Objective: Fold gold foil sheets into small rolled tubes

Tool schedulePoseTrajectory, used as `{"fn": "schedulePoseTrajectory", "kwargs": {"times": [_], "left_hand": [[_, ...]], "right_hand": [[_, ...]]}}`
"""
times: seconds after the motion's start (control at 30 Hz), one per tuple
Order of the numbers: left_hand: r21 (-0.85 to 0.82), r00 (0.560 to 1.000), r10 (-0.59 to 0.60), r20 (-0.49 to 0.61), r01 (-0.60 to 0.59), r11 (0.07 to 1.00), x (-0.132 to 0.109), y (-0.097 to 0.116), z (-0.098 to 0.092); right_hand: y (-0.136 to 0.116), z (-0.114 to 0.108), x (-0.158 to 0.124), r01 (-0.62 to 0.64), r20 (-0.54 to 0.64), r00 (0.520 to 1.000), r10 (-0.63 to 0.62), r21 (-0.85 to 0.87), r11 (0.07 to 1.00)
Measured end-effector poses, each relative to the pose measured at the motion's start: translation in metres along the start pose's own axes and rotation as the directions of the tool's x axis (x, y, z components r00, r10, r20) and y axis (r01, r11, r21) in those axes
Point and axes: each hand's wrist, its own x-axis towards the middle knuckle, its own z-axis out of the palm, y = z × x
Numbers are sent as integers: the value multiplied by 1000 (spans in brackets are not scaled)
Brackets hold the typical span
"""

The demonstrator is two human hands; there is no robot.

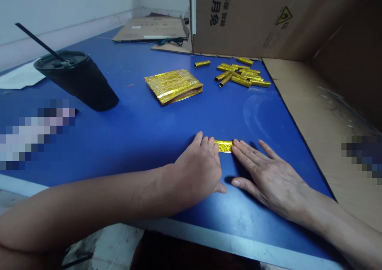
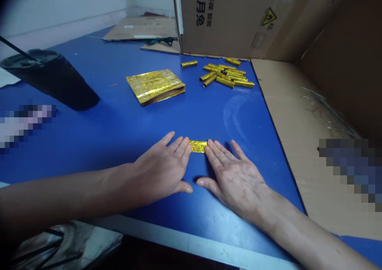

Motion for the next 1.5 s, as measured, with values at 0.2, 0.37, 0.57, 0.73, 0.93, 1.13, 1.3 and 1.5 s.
{"fn": "schedulePoseTrajectory", "kwargs": {"times": [0.2,0.37,0.57,0.73,0.93,1.13,1.3,1.5], "left_hand": [[4,1000,-4,-5,4,1000,-2,-2,1],[-28,1000,-5,-27,4,1000,-2,-7,5],[-140,981,-69,181,95,986,10,-21,2],[-273,984,-73,163,116,955,19,-34,12],[-380,984,-21,178,89,921,27,-45,19],[-410,984,25,178,51,911,30,-48,22],[-344,992,-8,126,51,937,30,-40,22],[-175,1000,-14,-19,11,984,23,-28,16]], "right_hand": [[3,-1,-2,-34,12,999,35,-70,997],[3,1,-2,-34,9,999,36,-99,995],[0,-1,-3,-49,-15,999,47,-97,994],[-6,-4,-4,-8,-31,1000,6,-64,998],[-17,-5,-6,118,-43,992,-119,-23,993],[-18,-4,-6,133,-34,990,-134,-16,991],[-17,-6,-5,106,-41,993,-106,5,994],[4,-10,-2,-43,-30,999,42,-19,999]]}}
